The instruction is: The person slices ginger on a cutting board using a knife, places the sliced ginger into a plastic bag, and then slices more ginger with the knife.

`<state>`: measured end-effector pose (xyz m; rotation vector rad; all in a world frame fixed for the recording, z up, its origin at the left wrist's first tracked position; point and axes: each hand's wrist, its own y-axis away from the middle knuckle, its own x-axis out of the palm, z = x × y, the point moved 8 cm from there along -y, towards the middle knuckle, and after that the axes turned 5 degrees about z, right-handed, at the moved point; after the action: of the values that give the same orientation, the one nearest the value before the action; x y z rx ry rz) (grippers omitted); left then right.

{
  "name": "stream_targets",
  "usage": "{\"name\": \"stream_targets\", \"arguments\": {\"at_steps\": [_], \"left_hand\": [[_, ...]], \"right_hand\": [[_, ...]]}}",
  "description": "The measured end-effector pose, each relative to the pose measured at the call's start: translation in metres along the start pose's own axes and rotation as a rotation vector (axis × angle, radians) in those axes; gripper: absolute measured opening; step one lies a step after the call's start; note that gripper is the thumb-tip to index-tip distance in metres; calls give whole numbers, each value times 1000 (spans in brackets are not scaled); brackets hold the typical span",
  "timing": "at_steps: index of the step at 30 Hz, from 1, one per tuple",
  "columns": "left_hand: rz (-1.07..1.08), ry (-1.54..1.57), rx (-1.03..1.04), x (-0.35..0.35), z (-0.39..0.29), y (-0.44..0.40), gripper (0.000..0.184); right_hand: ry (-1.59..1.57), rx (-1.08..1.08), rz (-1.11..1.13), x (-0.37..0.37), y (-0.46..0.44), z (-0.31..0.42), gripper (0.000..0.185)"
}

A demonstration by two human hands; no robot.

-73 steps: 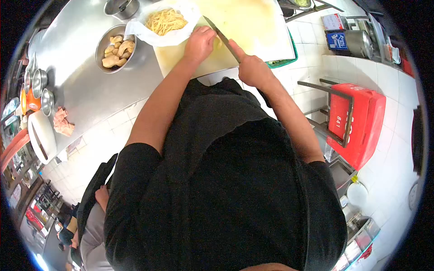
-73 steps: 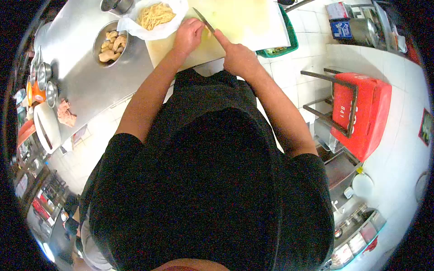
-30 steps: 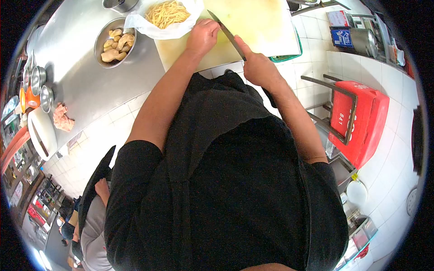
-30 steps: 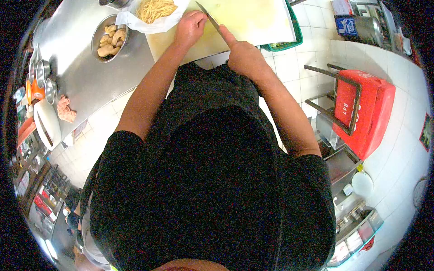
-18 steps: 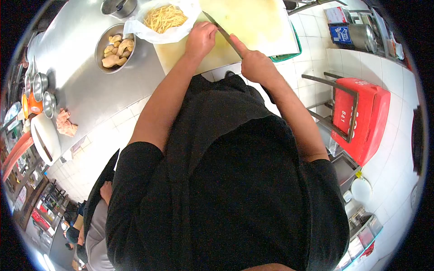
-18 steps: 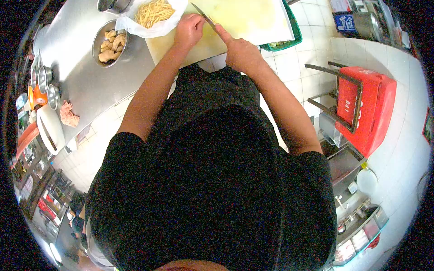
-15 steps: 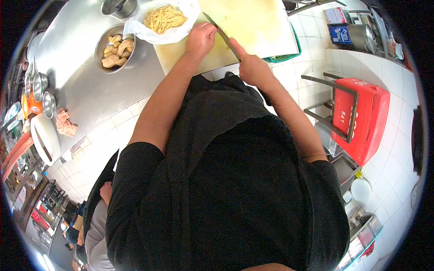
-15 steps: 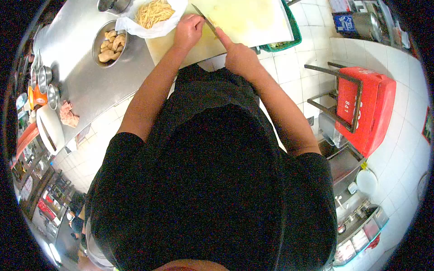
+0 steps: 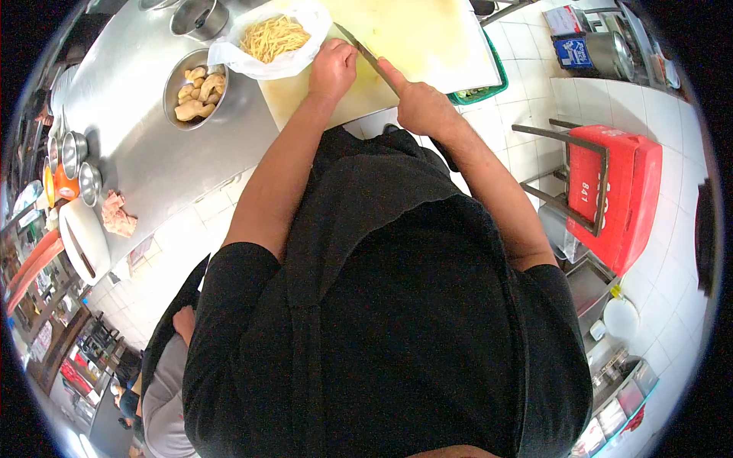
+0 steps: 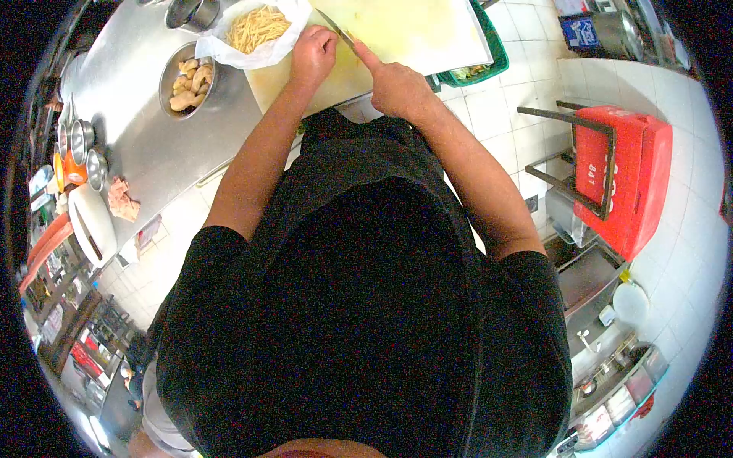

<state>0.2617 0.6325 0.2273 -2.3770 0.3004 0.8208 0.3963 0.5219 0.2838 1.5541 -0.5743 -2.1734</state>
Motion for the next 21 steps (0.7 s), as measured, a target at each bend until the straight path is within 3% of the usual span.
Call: {"name": "stream_targets", "arguments": {"at_steps": [21], "left_hand": [[25,-6,-6,4,3,-1,1]], "right_hand": [[-44,-35,-104,19,-20,-12,102]]}}
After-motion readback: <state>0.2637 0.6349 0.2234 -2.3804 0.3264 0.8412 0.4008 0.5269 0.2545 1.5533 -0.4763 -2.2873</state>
